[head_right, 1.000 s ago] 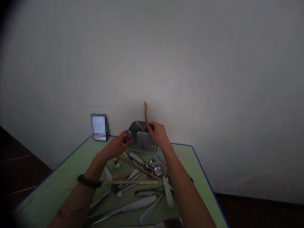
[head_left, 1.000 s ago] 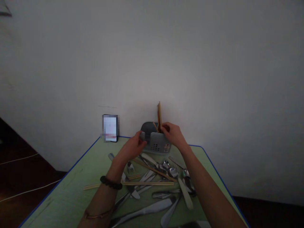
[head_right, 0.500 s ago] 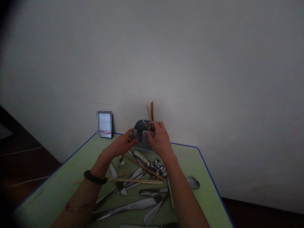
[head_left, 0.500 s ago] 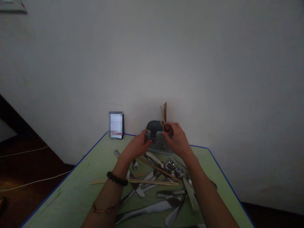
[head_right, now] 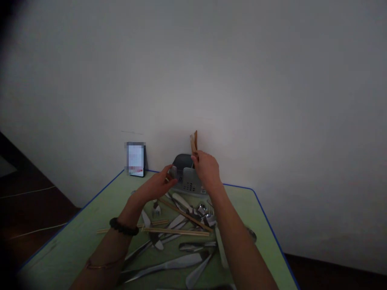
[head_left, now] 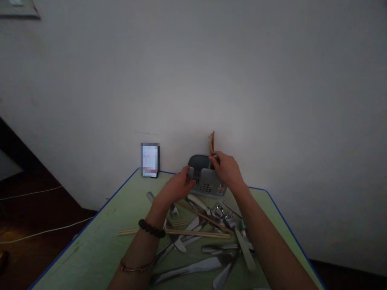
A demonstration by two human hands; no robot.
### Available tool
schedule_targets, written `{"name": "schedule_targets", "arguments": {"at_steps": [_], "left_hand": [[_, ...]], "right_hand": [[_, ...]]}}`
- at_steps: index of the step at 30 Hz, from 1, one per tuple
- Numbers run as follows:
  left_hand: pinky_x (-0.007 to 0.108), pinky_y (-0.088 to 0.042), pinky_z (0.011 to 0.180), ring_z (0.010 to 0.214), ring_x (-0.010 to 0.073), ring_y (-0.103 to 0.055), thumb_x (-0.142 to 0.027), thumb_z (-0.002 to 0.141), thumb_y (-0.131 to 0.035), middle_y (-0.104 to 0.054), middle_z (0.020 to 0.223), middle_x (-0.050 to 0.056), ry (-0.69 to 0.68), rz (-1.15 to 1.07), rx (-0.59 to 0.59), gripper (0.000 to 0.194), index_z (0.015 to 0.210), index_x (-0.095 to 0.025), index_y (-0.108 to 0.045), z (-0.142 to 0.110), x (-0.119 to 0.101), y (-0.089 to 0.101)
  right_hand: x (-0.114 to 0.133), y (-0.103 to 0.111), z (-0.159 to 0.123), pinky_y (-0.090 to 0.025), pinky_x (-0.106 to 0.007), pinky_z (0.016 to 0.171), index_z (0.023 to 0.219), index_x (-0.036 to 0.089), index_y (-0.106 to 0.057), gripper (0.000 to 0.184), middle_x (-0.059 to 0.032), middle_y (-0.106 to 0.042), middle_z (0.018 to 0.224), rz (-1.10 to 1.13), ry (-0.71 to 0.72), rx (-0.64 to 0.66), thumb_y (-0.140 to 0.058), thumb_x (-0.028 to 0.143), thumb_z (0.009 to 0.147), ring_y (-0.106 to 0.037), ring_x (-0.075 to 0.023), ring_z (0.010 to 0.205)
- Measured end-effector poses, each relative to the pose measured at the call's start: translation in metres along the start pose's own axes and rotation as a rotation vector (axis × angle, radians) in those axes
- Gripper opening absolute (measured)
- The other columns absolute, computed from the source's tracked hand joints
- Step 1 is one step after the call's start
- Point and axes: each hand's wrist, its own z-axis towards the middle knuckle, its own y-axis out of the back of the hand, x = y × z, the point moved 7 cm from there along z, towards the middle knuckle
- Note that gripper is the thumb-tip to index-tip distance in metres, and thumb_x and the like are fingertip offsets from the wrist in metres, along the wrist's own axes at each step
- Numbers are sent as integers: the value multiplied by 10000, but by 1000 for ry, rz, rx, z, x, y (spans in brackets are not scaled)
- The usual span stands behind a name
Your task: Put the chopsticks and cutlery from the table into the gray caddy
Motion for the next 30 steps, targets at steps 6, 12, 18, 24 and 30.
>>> {"name": "schedule_targets", "arguments": {"at_steps": [6,12,18,24,30], "left_hand": [[302,-477,794,923,222,-652,-297,863,-509,-683,1017,101,9,2,19,586,1386,-126,-306,-1,2,-1],[336,-474,815,919,239,-654,-299,855,-519,-675,1013,128,31,-6,1,667,1405,-92,-204,-4,1,0],[299,-474,712,747,183,-646,-206,868,-423,-648,914,76,-65,6,-148,412,1255,-121,-309,-15,-20,16],[299,-463,726,800,206,-632,-211,853,-480,-679,864,50,-148,216,175,180,994,-201,-590,-44,-25,-11],[397,-388,976,1102,283,-545,-243,834,-553,-626,1163,144,-171,380,286,296,1101,-149,-640,-55,15,-34]], "right_hand": [[-15,8,-24,-438,-373,824,1162,121,-563,326,-116,-681,943,152,27,-183,-484,219,862,-591,-241,895],[-27,17,-74,-472,-388,807,1121,161,-570,293,-123,-629,1042,264,71,-150,-503,266,857,-571,-239,957],[-39,-3,-105,-483,-346,792,1123,165,-595,282,-112,-650,1070,274,38,200,-529,245,861,-608,-209,935],[-38,-28,-123,-432,-345,896,1092,151,-650,268,-128,-670,1098,128,75,567,-544,261,872,-598,-239,1033],[-29,-61,-129,-421,-340,885,1152,171,-625,369,-142,-602,1204,98,86,663,-641,288,802,-557,-258,1079]]}}
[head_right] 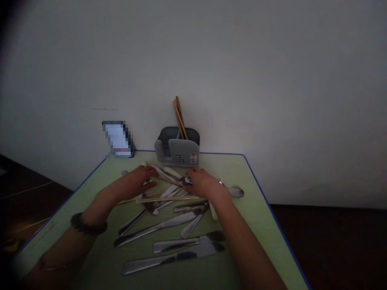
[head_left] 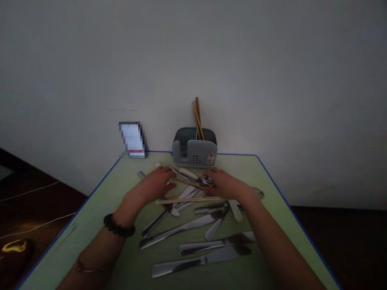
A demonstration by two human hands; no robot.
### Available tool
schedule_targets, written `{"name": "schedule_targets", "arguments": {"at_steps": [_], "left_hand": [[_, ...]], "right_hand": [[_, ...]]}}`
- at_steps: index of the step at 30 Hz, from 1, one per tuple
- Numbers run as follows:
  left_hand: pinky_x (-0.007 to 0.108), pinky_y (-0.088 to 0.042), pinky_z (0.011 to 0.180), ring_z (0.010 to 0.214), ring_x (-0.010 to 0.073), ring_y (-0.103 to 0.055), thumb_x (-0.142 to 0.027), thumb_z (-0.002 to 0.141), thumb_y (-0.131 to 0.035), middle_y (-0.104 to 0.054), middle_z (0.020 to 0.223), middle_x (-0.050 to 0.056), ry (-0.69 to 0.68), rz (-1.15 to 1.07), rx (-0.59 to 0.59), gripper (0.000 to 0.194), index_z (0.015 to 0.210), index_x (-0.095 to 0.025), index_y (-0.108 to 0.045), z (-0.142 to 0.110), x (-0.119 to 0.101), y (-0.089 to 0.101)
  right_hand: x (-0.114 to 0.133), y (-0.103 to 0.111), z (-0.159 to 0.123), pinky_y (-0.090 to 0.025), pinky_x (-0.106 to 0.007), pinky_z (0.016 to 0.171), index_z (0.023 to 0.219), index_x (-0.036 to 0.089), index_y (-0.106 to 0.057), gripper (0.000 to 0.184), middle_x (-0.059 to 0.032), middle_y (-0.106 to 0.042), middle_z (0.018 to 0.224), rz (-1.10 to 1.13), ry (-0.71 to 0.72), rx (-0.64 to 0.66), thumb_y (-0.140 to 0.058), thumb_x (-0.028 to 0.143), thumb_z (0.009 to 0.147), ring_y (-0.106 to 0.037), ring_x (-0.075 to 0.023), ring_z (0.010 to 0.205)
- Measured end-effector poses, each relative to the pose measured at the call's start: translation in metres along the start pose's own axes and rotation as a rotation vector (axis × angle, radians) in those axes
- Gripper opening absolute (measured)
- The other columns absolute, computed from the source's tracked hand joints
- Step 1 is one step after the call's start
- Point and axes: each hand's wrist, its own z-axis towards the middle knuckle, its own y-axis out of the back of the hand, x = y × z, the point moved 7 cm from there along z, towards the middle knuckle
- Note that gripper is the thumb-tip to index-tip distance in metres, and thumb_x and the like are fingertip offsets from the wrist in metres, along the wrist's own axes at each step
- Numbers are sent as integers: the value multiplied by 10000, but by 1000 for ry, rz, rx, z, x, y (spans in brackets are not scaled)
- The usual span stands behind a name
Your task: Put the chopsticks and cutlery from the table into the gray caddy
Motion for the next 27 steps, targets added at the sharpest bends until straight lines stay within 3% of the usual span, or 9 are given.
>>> {"name": "schedule_targets", "arguments": {"at_steps": [3,6,12,19,23,27], "left_hand": [[387,-342,1036,1196,274,-486,-276,778,-633,-560,1284,117,-37,-58,28,431,1200,-195,-596,0,2,-6],[364,-384,985,1134,276,-531,-242,721,-669,-586,1238,113,3,-93,134,414,1131,-200,-631,-1,1,-11],[307,-456,770,907,255,-618,-200,638,-713,-657,1020,93,170,-56,242,320,955,-182,-674,-6,11,-8],[295,-446,655,803,253,-632,-142,613,-691,-693,937,89,146,46,307,218,827,-181,-698,-2,14,-17],[262,-418,570,672,207,-630,-102,692,-560,-707,767,76,134,68,362,161,748,-168,-695,-1,11,-23],[260,-415,560,663,204,-634,-103,728,-535,-709,771,95,126,77,367,162,759,-144,-689,-3,8,-19]], "right_hand": [[4,-14,7,-406,-375,901,1206,204,-602,536,-137,-557,1266,-48,6,61,-737,319,700,-501,-301,1132],[7,-20,10,-406,-376,875,1216,219,-598,593,-127,-577,1223,-91,-4,89,-771,265,651,-497,-310,1106],[9,-22,12,-412,-303,789,1005,200,-659,363,-99,-620,1061,-98,-25,107,-767,203,659,-568,-248,973],[9,-19,11,-416,-287,736,874,194,-671,105,-106,-651,1009,-110,-26,116,-655,200,770,-603,-241,922],[4,-12,11,-413,-271,679,881,168,-678,169,-117,-689,934,-122,-72,108,-517,136,845,-633,-213,829],[-3,-3,8,-413,-259,639,908,157,-682,152,-109,-709,916,-123,-123,136,-564,152,812,-649,-212,810]]}}
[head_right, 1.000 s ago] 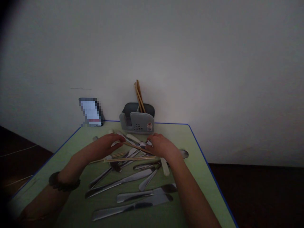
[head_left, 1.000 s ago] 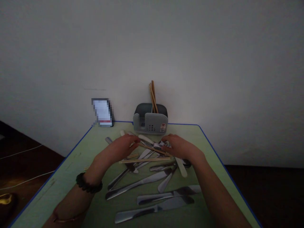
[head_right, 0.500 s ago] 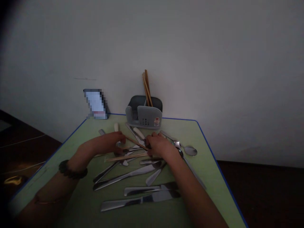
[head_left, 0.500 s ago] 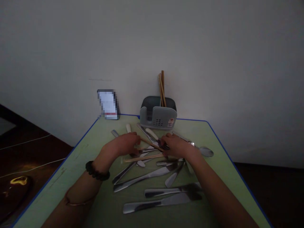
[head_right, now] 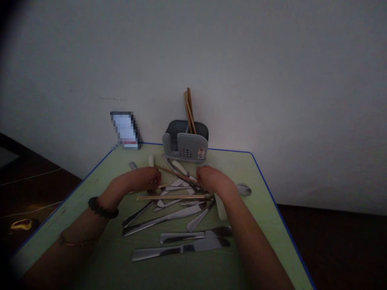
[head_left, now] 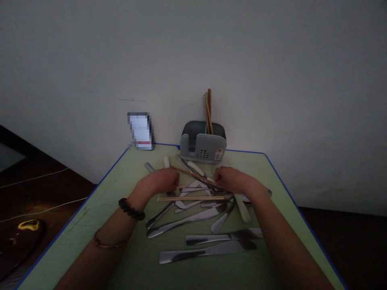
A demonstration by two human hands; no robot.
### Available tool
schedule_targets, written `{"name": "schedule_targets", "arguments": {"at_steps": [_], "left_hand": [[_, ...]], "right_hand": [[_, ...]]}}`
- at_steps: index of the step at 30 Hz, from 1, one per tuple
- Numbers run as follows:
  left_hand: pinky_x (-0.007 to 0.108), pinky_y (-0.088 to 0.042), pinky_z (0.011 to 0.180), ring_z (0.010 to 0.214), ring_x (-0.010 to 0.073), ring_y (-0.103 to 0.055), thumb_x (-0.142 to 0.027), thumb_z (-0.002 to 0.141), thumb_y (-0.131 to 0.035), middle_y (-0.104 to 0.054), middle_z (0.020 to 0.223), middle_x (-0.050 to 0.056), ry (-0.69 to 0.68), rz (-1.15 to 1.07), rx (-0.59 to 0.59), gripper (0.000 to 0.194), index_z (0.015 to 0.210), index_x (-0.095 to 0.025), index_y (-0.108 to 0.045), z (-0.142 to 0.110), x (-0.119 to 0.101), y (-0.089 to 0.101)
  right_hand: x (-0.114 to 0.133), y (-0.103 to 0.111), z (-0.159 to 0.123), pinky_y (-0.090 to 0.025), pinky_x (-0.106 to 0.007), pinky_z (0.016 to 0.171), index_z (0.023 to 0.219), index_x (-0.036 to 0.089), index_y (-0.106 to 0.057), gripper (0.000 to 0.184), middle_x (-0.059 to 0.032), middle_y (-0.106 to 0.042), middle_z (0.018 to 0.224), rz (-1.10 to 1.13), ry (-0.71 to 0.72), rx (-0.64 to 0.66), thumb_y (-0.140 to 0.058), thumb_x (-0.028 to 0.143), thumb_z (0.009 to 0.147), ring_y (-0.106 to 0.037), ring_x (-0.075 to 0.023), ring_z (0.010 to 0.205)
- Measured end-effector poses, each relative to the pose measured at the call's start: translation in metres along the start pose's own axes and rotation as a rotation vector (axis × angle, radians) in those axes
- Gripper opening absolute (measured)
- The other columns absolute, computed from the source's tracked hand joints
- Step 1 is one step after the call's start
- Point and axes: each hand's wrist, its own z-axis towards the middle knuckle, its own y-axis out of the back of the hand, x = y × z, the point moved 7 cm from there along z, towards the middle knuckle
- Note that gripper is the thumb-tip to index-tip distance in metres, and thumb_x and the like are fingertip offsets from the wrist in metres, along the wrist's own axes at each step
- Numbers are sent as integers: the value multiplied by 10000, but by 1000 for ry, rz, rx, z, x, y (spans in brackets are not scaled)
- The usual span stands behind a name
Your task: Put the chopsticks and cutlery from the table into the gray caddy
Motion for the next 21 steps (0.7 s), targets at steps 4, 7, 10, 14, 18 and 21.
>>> {"name": "schedule_targets", "arguments": {"at_steps": [4,7,10,14,18,21], "left_hand": [[281,-432,609,736,221,-640,-160,809,-499,-697,872,125,-4,26,-32,181,849,-122,-671,-4,-1,7],[280,-454,701,836,210,-634,-185,855,-466,-665,1009,112,-25,56,-120,213,973,-138,-637,-6,-6,15],[280,-463,777,926,208,-616,-246,858,-513,-627,1101,95,-93,61,-166,238,1061,-163,-608,-6,-19,15],[304,-469,787,944,233,-605,-254,816,-563,-628,1061,97,-183,120,-121,186,962,-163,-633,0,-37,1],[293,-472,748,902,223,-614,-227,805,-552,-633,1041,104,-213,149,-110,123,872,-150,-621,4,-44,-5],[293,-472,727,874,222,-620,-233,823,-525,-641,1007,111,-203,143,-116,128,863,-140,-604,2,-45,-2]], "right_hand": [[-8,5,-5,-430,-234,726,1062,152,-646,316,-103,-682,1073,5,-19,39,-673,207,752,-636,-212,954],[-8,-2,-5,-433,-231,753,1119,146,-623,473,-110,-655,1127,-6,-23,86,-755,217,670,-624,-219,984],[-3,-11,0,-435,-246,730,1109,147,-624,545,-120,-642,1133,-20,-14,119,-803,233,601,-617,-237,973],[0,-14,4,-415,-239,671,1053,154,-645,408,-104,-679,1036,-17,7,125,-751,244,669,-626,-224,918],[-5,-4,-1,-386,-229,620,964,164,-675,181,-81,-709,908,5,22,96,-567,176,820,-634,-178,798],[-9,5,-5,-378,-218,603,938,170,-674,155,-64,-712,870,31,40,67,-559,181,835,-625,-159,751]]}}
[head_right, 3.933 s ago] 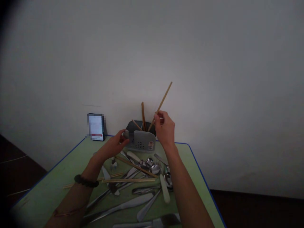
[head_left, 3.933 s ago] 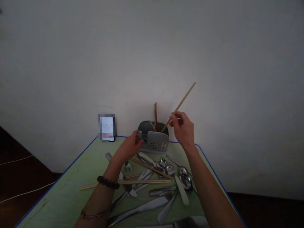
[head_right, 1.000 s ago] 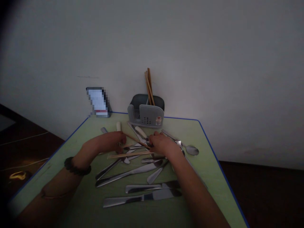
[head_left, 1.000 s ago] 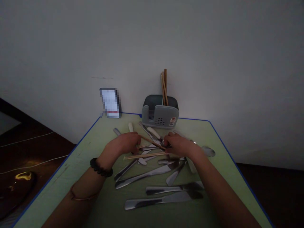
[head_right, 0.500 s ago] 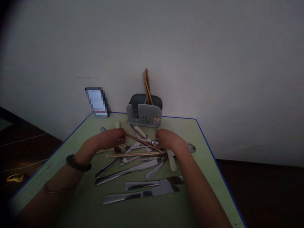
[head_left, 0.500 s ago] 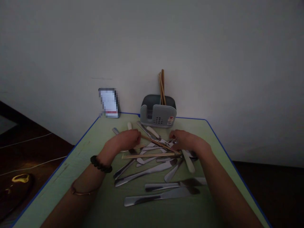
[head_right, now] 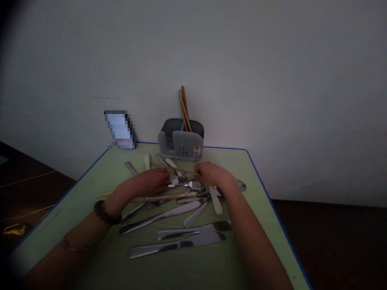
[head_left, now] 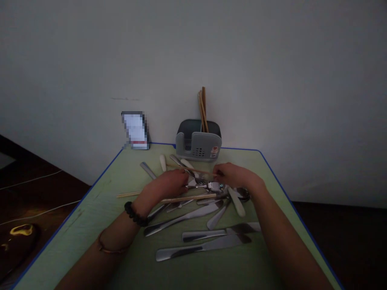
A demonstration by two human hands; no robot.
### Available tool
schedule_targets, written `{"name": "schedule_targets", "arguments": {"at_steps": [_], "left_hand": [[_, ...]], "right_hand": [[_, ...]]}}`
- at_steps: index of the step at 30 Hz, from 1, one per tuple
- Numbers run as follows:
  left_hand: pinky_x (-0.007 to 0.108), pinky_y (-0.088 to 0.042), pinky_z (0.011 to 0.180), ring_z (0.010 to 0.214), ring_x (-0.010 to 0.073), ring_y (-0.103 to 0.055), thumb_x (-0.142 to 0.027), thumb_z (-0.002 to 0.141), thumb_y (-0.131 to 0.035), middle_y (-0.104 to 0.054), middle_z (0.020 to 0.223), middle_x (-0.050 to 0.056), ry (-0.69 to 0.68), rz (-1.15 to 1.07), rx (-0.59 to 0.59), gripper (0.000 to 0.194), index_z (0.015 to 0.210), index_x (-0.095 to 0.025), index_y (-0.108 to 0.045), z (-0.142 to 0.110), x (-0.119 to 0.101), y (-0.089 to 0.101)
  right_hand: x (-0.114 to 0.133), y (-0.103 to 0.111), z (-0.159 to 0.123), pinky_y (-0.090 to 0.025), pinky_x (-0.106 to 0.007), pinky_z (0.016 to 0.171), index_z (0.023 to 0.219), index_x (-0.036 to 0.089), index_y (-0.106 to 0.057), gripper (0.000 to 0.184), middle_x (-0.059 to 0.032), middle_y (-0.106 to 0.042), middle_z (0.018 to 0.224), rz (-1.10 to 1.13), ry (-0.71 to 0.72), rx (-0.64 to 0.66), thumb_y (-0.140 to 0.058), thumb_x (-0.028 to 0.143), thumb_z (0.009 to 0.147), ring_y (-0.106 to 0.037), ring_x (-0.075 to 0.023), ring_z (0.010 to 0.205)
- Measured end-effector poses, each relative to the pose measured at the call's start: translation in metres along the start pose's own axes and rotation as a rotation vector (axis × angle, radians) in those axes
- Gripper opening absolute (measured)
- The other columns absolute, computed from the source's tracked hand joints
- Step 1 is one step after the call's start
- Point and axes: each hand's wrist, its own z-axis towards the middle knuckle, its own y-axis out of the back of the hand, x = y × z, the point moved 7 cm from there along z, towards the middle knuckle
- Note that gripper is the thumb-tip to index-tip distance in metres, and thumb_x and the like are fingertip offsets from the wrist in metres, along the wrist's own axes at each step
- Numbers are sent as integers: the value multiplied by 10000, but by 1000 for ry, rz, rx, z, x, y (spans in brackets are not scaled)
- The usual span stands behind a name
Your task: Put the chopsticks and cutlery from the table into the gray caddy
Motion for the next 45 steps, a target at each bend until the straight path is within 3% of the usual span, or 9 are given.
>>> {"name": "schedule_targets", "arguments": {"at_steps": [7,11,17,22,27,30,35,39,45], "left_hand": [[307,-473,675,834,240,-630,-323,814,-527,-664,951,96,54,-44,-25,207,938,-164,-570,1,3,-3],[315,-483,695,849,247,-642,-287,803,-483,-676,970,110,78,-24,-20,211,927,-158,-597,4,4,-9],[310,-491,692,861,257,-662,-272,776,-477,-698,973,132,129,9,39,243,909,-145,-635,1,1,-7],[324,-502,714,885,273,-661,-289,744,-511,-690,1008,148,138,17,61,267,923,-135,-636,0,1,-6],[348,-509,712,887,291,-655,-294,726,-516,-674,1006,161,129,32,73,267,909,-130,-620,-1,2,-10],[361,-510,737,907,289,-639,-275,733,-514,-656,1007,149,99,20,65,245,918,-137,-596,-1,1,-10],[369,-477,886,1075,266,-557,-278,765,-532,-533,1198,124,55,-12,-89,367,1113,-164,-508,1,0,-2],[377,-412,993,1187,255,-477,-282,824,-502,-489,1280,107,-18,-41,-137,386,1198,-190,-480,5,-2,-4],[384,-403,1002,1213,256,-472,-323,871,-464,-489,1320,109,-31,-34,-124,409,1257,-186,-476,8,0,-9]], "right_hand": [[-1,15,-4,-367,-223,607,895,146,-653,137,-60,-693,808,33,27,-123,-525,140,845,-588,-143,687],[-4,22,-9,-369,-230,590,840,148,-655,127,-43,-681,718,89,34,-167,-531,133,820,-583,-144,640],[-26,44,-27,-393,-239,597,803,164,-645,115,-41,-687,717,120,-31,-309,-532,184,821,-608,-154,643],[-42,52,-34,-410,-232,608,778,178,-632,107,-25,-685,688,123,-107,-340,-533,175,818,-620,-150,644],[-36,49,-31,-399,-217,605,790,173,-637,104,-35,-693,743,83,-91,-355,-541,138,809,-614,-142,672],[-28,39,-24,-387,-219,603,833,156,-653,131,-57,-699,780,62,-91,-277,-530,115,811,-605,-142,678],[-17,24,-11,-376,-216,616,879,148,-677,178,-73,-706,821,32,-71,-176,-545,69,788,-608,-147,713],[-15,18,-4,-376,-221,622,897,139,-683,189,-85,-709,834,35,-37,-169,-541,71,793,-613,-158,726],[-20,23,-5,-386,-220,678,925,149,-672,197,-77,-709,884,34,-2,-227,-514,103,818,-614,-161,788]]}}
